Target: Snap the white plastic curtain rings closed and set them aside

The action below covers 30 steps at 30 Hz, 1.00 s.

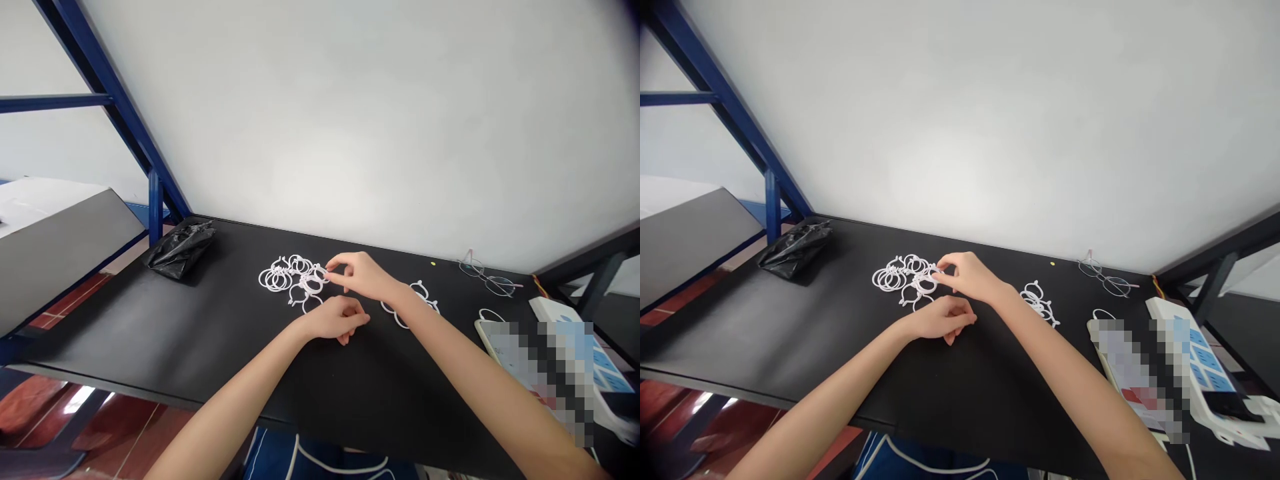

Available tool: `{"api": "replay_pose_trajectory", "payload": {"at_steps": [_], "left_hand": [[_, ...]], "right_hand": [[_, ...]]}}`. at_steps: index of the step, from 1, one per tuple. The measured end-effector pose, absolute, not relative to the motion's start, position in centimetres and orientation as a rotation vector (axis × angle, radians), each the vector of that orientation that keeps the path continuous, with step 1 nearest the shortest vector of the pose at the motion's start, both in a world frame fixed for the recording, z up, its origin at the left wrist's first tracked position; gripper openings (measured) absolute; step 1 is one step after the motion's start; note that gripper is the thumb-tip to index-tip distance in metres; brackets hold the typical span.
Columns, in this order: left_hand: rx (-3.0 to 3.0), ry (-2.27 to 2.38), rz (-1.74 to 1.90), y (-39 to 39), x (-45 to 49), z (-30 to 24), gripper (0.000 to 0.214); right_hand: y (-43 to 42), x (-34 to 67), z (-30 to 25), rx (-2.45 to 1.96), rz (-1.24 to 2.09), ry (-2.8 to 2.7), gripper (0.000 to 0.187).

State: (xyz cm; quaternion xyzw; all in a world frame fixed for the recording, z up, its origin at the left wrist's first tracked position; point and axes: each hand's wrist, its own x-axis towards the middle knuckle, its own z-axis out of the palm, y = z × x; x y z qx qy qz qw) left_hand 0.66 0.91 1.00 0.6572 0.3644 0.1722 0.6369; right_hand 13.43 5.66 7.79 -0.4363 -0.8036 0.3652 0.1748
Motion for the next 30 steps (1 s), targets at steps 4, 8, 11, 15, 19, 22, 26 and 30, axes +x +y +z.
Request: {"api": "replay_pose_trajectory", "payload": {"at_steps": [4,8,11,15,19,22,26,30], "left_hand": [[1.532,0.993,0.496,1.0,0.6,0.7,0.023],[1.878,1.269,0.424,1.0,-0.1,1.1,0.02],[2.042,1.513,0.325,1.3,-1.0,1.6,0.02],[2.079,1.716,0.191,1.8,-1.7,2.1,0.023],[2.105,1.773,0.14,1.7,-1.5,2.0,0.025],[2.148,1.754,0.168,1.6,-0.9,1.6,0.025],[2.186,1.731,0.239,1.5,-0.5,1.5,0.026],[2.196,1.728,0.281,1.5,-0.4,1.5,0.028]], "right_hand": [[5.1,18.3,9.9,-1.468,0.833,-2.145,0.037],[4.5,25.0,10.6,-1.809,0.733,-2.108,0.036],[3.5,28.8,10.0,-2.169,0.75,-2.099,0.037],[1.7,29.6,8.2,-1.936,0.543,-2.264,0.026],[0.6,27.5,6.1,-1.587,0.505,-2.501,0.019],[0.5,26.0,5.2,-1.539,0.482,-2.587,0.031],[1.4,25.0,4.9,-1.574,0.456,-2.671,0.032],[2.4,24.3,5.1,-1.55,0.424,-2.755,0.029]]}}
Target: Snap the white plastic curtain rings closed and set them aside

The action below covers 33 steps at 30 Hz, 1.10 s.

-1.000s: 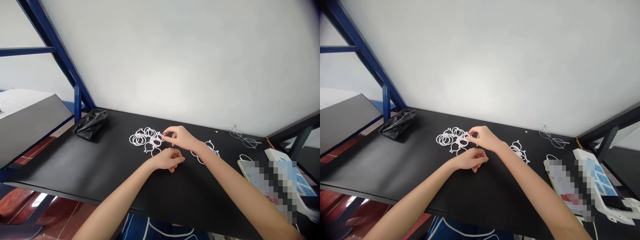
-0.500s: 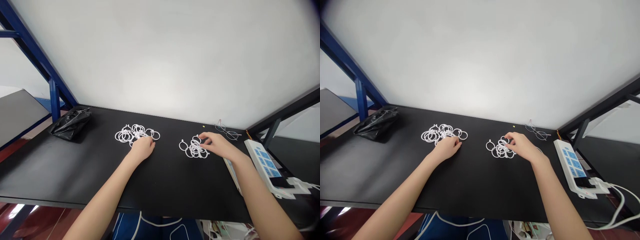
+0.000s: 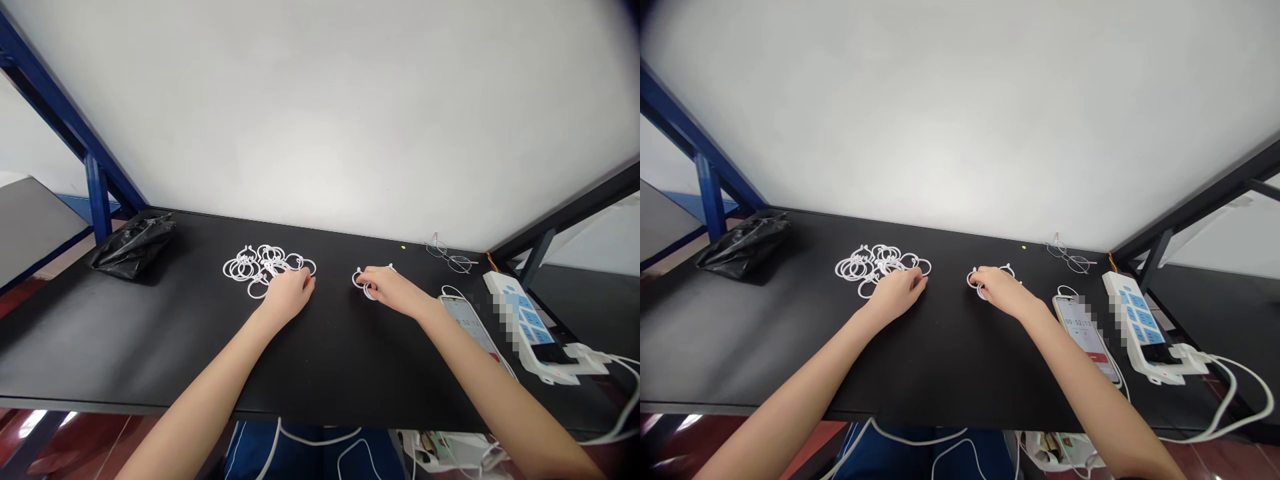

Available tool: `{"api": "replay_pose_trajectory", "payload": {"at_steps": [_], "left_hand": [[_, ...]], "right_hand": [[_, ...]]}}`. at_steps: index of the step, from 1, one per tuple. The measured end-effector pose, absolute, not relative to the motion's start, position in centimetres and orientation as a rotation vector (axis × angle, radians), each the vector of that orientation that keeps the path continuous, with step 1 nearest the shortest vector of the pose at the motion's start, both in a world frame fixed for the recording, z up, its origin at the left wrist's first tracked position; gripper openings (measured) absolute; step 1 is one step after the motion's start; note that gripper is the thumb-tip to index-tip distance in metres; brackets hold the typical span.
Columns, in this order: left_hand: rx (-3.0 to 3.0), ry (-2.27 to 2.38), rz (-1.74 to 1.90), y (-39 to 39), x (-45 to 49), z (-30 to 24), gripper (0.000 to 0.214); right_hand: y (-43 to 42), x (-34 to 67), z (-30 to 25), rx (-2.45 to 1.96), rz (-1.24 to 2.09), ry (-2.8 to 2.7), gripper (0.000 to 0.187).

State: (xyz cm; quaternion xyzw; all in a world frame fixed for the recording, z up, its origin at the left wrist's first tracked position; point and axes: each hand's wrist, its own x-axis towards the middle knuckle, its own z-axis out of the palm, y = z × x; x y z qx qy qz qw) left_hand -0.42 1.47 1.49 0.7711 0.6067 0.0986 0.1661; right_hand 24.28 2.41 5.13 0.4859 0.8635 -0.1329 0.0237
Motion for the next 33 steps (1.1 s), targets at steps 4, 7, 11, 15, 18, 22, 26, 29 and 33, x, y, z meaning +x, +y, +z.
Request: {"api": "replay_pose_trajectory", "payload": {"at_steps": [4,7,11,15,18,22,26,29,33], "left_hand": [[2.224,1.701,0.333,1.4,-0.3,1.3,0.028],[2.232,1.686,0.355,1.4,-0.3,1.2,0.027],[2.217,1.667,0.408,1.5,-0.5,1.3,0.027],[2.061,1.444,0.638,1.2,-0.3,1.2,0.02],[1.867,1.142,0.87,0.7,0.3,1.1,0.037],[1.808,0.852,0.946,0.0,1.3,0.9,0.051],[1.725,0.899,1.013,0.0,1.8,0.7,0.018],[1.556,0.964,1.041,0.4,1.6,0.6,0.021],[1.248,0.973,0.985,0.9,1.2,1.0,0.037]], "right_hand": [[3.3,23.7,5.4,1.465,-0.349,2.637,0.022],[4.2,23.8,5.6,1.541,-0.51,2.665,0.017],[5.3,24.8,6.2,1.737,-0.833,2.71,0.007],[5.4,25.0,6.7,1.831,-1.042,2.737,0.016],[4.6,23.9,7.1,1.872,-1.286,2.716,0.022],[3.3,21.6,7.7,1.682,-1.604,2.669,0.026],[2.7,20.3,8.1,1.564,-1.728,2.673,0.026],[3.0,20.5,8.1,1.642,-1.736,2.645,0.027],[3.3,22.1,7.8,1.745,-1.479,2.646,0.019]]}}
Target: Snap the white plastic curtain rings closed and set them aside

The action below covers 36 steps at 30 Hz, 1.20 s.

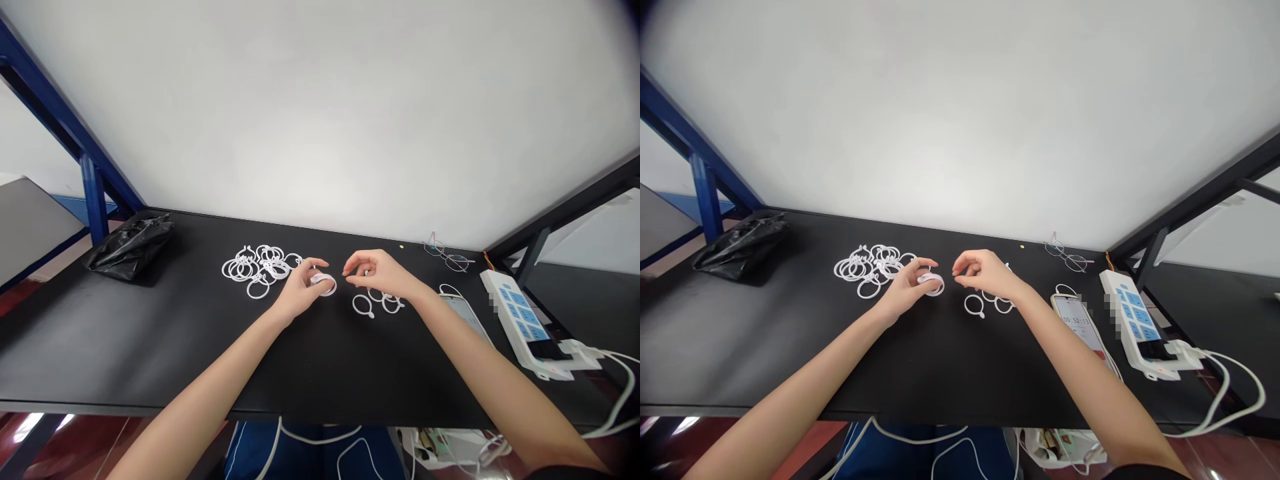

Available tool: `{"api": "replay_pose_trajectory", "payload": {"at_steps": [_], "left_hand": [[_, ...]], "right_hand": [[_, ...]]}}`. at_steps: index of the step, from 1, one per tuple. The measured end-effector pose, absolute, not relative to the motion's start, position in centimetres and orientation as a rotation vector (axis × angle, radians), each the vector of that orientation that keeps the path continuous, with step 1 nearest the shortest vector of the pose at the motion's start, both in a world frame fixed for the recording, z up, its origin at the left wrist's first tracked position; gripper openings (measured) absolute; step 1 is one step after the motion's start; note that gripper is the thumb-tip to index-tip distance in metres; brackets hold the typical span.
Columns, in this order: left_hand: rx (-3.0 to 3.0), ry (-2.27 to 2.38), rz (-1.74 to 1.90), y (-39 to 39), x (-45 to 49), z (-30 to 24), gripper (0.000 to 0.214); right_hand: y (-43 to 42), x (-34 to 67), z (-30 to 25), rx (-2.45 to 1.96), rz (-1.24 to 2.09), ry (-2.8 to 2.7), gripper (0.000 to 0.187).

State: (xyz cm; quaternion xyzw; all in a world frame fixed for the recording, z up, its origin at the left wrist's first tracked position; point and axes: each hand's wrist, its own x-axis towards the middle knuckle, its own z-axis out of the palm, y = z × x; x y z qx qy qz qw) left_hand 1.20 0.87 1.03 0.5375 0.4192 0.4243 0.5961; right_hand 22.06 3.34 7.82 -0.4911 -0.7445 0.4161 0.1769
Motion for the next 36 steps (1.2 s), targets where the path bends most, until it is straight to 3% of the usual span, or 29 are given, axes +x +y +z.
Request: {"api": "replay_pose_trajectory", "payload": {"at_steps": [3,6,11,15,21,27,36], "left_hand": [[1.115,0.932,0.96,0.9,1.0,1.5,0.037],[1.029,0.881,0.973,0.9,0.9,1.7,0.033],[0.919,0.805,0.936,1.1,0.7,1.7,0.04],[0.839,0.704,0.864,0.9,0.8,2.1,0.053],[0.78,0.58,0.771,0.7,0.3,2.5,0.055],[0.714,0.385,0.666,0.6,-0.2,3.2,0.064],[0.736,0.381,0.75,0.6,-0.1,3.0,0.071]], "right_hand": [[3.2,23.2,7.1,-1.603,0.991,-2.388,0.011],[2.8,23.6,6.0,-1.694,0.875,-2.536,0.015],[2.4,22.7,6.2,-1.583,1.014,-2.292,0.002],[2.3,21.5,6.8,-1.445,0.968,-1.948,0.019],[2.1,20.6,6.0,-1.379,0.762,-2.066,0.015],[2.4,22.1,6.5,-1.434,0.846,-1.98,0.021],[4.1,26.1,5.6,-2.012,0.553,-2.287,0.009]]}}
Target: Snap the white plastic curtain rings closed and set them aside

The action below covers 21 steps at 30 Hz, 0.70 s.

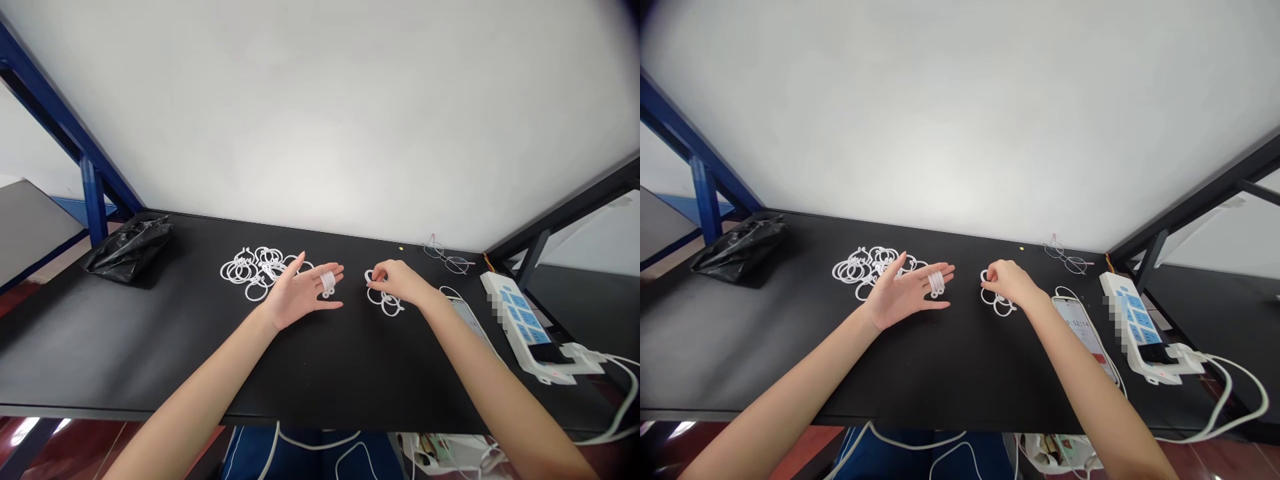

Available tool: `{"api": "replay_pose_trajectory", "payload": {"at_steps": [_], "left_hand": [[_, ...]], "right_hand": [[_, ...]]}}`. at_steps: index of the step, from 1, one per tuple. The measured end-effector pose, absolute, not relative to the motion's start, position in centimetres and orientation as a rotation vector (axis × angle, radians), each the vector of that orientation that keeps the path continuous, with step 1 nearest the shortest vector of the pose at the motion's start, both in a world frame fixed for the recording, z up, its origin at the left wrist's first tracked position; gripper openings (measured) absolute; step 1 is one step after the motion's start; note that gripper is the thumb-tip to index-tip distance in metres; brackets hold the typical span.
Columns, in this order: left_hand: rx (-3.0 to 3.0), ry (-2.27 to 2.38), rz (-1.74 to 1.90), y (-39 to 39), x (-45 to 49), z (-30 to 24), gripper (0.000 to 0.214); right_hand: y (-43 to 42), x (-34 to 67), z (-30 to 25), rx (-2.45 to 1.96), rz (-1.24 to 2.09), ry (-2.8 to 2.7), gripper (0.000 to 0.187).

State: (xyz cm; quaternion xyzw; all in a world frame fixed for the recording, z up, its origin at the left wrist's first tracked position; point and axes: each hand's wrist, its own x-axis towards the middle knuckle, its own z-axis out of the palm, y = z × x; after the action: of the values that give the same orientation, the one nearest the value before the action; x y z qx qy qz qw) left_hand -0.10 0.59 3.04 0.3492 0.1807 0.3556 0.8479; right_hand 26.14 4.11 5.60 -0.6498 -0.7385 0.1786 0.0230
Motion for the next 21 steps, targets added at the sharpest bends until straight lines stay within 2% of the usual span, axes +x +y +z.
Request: {"api": "replay_pose_trajectory", "payload": {"at_steps": [5,12,15,17,21], "left_hand": [[0.705,0.347,0.739,0.6,0.0,2.8,0.07],[0.736,0.409,0.748,0.6,0.1,3.0,0.073],[0.712,0.448,0.799,0.7,0.3,2.9,0.069],[0.69,0.467,0.829,0.7,0.4,2.7,0.067],[0.655,0.459,0.859,0.7,0.5,2.6,0.061]], "right_hand": [[4.1,25.5,4.9,-1.995,0.574,-2.281,0.006],[4.0,24.7,6.6,-1.783,0.666,-2.049,0.014],[2.9,22.5,6.4,-1.512,0.958,-1.823,0.028],[2.3,20.9,5.5,-1.379,1.12,-1.808,0.031],[1.8,19.2,3.2,-1.319,1.008,-1.745,0.028]]}}
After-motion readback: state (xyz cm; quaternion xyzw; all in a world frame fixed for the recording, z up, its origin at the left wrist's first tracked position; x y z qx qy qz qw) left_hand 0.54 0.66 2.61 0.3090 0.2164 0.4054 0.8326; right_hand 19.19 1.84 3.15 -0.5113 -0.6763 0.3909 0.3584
